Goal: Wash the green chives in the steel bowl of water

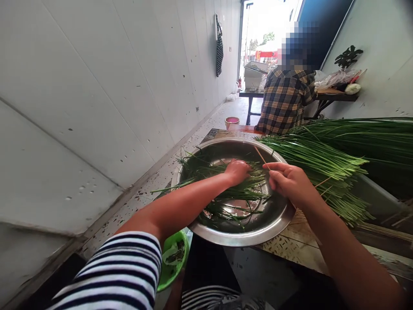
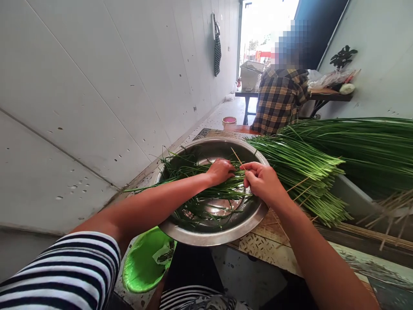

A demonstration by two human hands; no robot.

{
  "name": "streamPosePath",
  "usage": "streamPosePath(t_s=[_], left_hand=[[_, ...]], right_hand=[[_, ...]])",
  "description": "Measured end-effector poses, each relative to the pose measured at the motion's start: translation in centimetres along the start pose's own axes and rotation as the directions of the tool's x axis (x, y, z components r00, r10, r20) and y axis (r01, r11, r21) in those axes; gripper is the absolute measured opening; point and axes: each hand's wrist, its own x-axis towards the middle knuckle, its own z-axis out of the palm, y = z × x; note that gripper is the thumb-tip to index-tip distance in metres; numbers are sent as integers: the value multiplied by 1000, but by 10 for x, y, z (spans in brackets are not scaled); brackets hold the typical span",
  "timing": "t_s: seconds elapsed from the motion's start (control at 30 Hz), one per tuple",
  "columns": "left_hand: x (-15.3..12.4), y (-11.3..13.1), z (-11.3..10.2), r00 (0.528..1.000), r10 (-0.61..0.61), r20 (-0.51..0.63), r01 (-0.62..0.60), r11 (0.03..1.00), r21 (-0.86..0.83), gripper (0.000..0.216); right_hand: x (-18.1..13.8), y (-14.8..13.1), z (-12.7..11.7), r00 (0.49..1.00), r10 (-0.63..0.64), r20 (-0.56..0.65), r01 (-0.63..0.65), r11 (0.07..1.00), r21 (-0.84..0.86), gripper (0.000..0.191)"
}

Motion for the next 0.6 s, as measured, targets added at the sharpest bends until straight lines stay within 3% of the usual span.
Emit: streamPosePath(t_s=[0.07,0.17,0.3,0.37,0.47,0.53,0.6], left_hand=[[2,1,-3,997,-30,-68,28,999,-33,25],[5,0,-15,977,-131,-166,92,970,-225,27],[7,-11,-27,938,-266,-221,111,837,-536,31],[8,-16,-26,921,-327,-213,91,710,-698,30],[9,-17,-20,930,-357,-90,57,381,-923,30],[8,-14,-18,943,-332,-21,45,191,-981,28],[7,-11,-18,945,-328,2,35,96,-995,22]], right_hand=[[6,2,-1,999,-36,-24,32,986,-161,36],[10,5,0,985,-140,-97,97,930,-353,44],[9,6,1,985,-171,-34,144,909,-390,48],[8,7,2,985,-172,-29,148,910,-386,47],[8,9,3,984,-167,-63,124,892,-434,45],[8,10,4,982,-165,-88,104,871,-480,44],[8,10,5,981,-166,-101,92,854,-511,44]])
